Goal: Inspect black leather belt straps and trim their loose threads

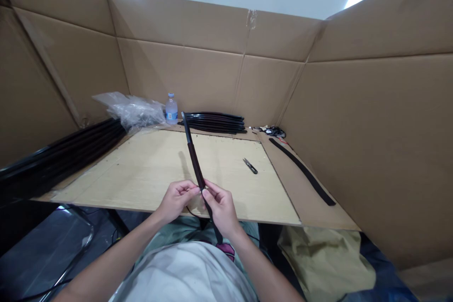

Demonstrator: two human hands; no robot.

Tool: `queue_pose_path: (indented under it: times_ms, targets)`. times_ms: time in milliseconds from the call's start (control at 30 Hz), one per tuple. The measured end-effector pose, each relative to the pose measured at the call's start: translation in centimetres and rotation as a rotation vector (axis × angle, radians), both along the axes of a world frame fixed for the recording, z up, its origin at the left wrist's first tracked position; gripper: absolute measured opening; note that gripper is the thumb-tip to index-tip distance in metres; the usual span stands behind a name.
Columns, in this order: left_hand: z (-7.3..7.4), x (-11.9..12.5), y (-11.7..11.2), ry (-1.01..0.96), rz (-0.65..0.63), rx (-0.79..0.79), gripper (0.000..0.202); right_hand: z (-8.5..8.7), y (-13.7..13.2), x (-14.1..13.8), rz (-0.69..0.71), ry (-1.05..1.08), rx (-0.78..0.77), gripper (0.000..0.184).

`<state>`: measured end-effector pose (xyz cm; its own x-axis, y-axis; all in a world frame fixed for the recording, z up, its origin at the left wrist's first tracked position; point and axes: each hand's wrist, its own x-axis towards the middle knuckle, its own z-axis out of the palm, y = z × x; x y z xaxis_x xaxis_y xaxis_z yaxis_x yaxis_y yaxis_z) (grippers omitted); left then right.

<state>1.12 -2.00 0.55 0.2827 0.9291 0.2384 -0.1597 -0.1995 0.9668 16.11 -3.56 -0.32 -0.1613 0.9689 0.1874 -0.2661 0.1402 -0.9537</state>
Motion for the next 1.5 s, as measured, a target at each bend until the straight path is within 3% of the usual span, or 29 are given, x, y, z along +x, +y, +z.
queue_pose_path:
  times_ms: [267,667,933,1233,1500]
  targets:
    - [-1.0,-0.5,0.3,-0.043,-0.046,-0.036,0.024,0.7,0.0,0.2,0.004,-0.066,0.015,0.043]
    - [-1.5,-0.5,0.5,-0.076,-0.073,-0.075,0.023,1.1,0.2,0.7,-0.015,-0.115,0.032,0.030]
    - [-1.3,-0.7,0.7,-0.059,-0.121,-0.103,0.022,1.0,-0.4,0.1,-0.045,-0.057,-0.053,0.031]
    - [-1.7,-0.6,1.0,-0.067,-0.136,-0.167,0.024,0.7,-0.6,0.1,-0.075,-0.170,0.078,0.024]
    - [-0.8,-0.3,0.8,-0.052,-0.139,-0.164,0.024,0.8,-0.7,0.2,-0.059,-0.116,0.013,0.022]
